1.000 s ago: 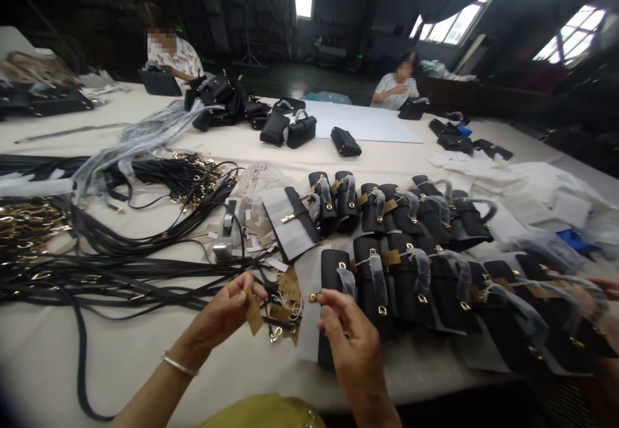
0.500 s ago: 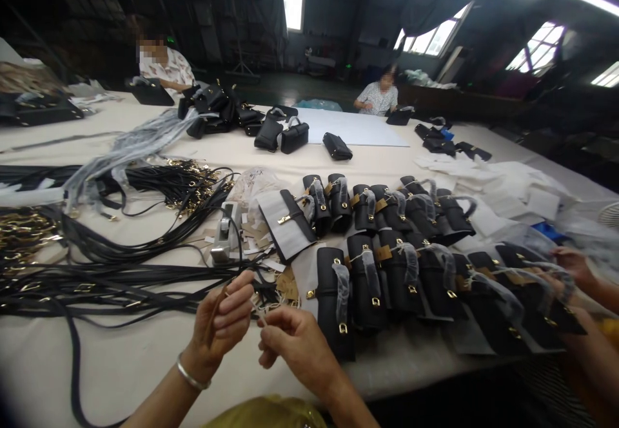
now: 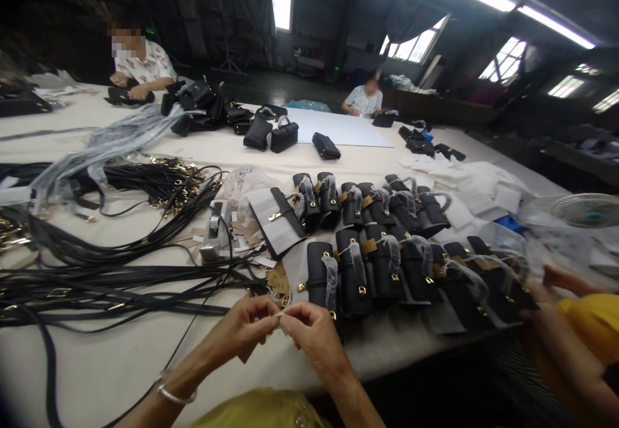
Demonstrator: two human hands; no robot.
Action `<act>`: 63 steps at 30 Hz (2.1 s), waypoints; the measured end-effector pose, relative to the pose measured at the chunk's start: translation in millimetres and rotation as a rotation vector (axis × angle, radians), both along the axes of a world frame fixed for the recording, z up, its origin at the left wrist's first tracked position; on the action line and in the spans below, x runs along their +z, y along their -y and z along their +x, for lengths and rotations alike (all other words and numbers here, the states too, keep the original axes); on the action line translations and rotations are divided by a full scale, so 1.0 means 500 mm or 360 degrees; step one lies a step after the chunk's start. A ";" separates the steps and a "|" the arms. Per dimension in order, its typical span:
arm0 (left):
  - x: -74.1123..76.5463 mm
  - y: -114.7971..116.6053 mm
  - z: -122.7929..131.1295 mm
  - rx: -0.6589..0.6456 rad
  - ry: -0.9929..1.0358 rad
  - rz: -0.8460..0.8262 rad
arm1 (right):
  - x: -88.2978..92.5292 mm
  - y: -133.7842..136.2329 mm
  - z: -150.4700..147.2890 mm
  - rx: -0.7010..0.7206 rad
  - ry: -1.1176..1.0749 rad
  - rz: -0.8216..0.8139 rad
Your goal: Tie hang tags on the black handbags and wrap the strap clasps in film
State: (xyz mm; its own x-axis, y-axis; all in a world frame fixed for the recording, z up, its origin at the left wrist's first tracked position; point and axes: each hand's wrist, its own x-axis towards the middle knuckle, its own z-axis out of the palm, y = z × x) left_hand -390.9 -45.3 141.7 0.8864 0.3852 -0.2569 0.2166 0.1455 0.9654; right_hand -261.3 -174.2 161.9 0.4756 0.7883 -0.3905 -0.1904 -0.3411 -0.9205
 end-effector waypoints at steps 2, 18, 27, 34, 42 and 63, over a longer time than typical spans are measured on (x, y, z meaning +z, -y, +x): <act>0.001 0.011 0.007 0.0042 -0.0054 0.0103 | -0.005 0.005 0.001 -0.0052 0.0032 -0.0006; 0.011 0.025 0.018 0.0241 -0.0039 0.0800 | -0.053 0.032 -0.006 -0.0035 0.0178 -0.0102; -0.005 0.039 0.026 0.0124 0.0062 0.0790 | -0.063 0.031 0.006 -0.0052 0.0154 -0.0107; -0.030 0.020 0.030 0.0237 -0.0056 0.0019 | -0.062 0.031 -0.001 -0.0010 -0.0016 -0.0050; -0.036 0.036 0.053 0.0087 -0.0106 -0.0396 | -0.023 0.038 0.001 -0.0237 -0.0784 0.0531; -0.071 -0.011 0.257 0.0009 0.0217 0.0886 | -0.042 -0.027 0.261 0.0305 -0.0215 -0.0342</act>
State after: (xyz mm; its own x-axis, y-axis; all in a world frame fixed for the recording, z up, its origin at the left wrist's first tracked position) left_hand -262.6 -39.7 106.3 0.8949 0.4343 0.1028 0.0851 -0.3921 0.9160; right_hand -131.0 -160.8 141.0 0.2590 0.7512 -0.6071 -0.2193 -0.5664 -0.7944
